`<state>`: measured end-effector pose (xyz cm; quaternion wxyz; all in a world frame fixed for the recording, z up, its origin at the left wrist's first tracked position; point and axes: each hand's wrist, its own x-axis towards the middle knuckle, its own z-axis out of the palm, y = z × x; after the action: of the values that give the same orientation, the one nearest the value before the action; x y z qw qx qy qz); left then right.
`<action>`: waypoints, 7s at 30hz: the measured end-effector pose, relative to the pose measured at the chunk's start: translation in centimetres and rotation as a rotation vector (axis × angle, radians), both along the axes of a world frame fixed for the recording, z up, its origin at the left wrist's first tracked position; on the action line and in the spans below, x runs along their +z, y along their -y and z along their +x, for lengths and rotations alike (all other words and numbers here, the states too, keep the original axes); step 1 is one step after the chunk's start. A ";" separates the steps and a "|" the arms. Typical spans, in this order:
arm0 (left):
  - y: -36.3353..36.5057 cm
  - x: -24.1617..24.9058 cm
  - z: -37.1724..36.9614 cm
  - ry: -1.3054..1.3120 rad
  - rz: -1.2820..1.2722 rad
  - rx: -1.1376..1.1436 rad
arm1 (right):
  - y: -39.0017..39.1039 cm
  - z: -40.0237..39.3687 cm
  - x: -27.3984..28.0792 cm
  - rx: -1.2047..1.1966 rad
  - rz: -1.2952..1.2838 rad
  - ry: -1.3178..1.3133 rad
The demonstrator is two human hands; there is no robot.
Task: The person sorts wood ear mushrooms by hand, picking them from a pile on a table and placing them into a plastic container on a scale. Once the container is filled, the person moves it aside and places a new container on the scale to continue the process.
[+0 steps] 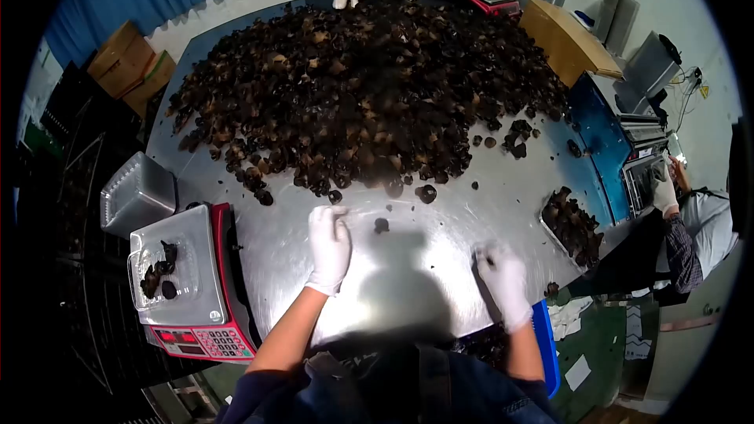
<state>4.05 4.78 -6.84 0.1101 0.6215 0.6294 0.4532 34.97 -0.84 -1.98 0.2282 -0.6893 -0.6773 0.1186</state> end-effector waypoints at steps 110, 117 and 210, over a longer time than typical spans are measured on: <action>6.4 2.9 -6.5 -0.215 -0.105 -0.096 | -0.3 -5.6 5.9 0.658 -0.069 0.294; -1.0 3.3 -3.5 -0.551 -0.293 -0.295 | 6.3 -0.4 5.4 0.360 -0.219 0.265; -7.1 1.5 -0.8 -0.524 -0.268 -0.244 | -5.5 -11.8 -0.5 0.349 -0.012 -0.315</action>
<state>3.29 11.83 -5.32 0.0788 0.7679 0.6113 0.1744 23.19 4.68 -2.44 0.3029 -0.5360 -0.7416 0.2664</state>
